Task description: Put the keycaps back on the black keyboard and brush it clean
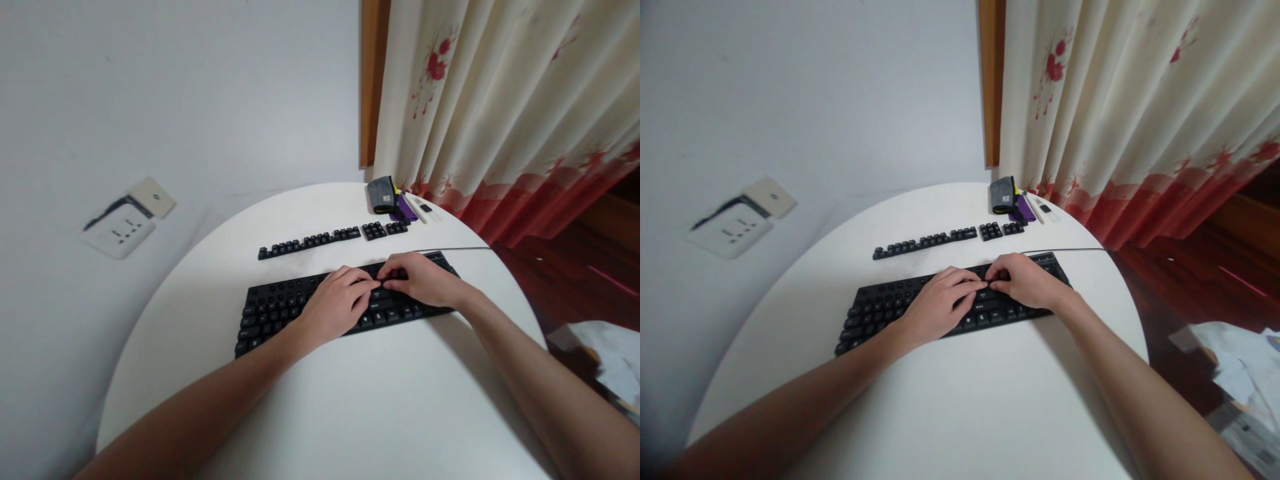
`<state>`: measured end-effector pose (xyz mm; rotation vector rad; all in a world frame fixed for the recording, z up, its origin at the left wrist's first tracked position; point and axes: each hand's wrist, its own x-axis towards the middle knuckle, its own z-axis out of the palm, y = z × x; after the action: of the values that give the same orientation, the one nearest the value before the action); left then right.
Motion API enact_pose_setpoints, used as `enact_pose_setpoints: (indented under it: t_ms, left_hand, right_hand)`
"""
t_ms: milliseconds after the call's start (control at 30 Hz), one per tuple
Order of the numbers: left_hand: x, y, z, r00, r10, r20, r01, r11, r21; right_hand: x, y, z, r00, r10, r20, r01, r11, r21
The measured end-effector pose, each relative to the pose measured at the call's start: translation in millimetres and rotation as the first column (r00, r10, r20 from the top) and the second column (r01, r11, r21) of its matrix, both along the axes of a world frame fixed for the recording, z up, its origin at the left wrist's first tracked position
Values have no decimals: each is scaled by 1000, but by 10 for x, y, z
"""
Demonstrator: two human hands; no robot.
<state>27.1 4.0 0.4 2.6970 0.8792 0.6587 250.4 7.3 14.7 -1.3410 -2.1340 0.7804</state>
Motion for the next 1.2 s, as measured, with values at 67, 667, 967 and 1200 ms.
enact_pose_setpoints:
  t_ms: [67,667,967,1200]
  left_hand:
    - [-2,1,-8,1000,2,-2,-2,1000,1]
    - [0,5,-7,1000,16,-20,-16,1000,8]
    - [4,3,-24,999,27,-40,-26,999,19]
    - [21,-20,10,995,100,-13,-100,995,-14]
  right_hand:
    - [48,19,6,1000,-25,-12,26,999,44]
    - [87,51,-14,996,85,-34,-83,995,58]
    - [49,28,-35,990,125,65,-128,990,54]
    - [91,138,-89,987,-112,-115,133,971,197]
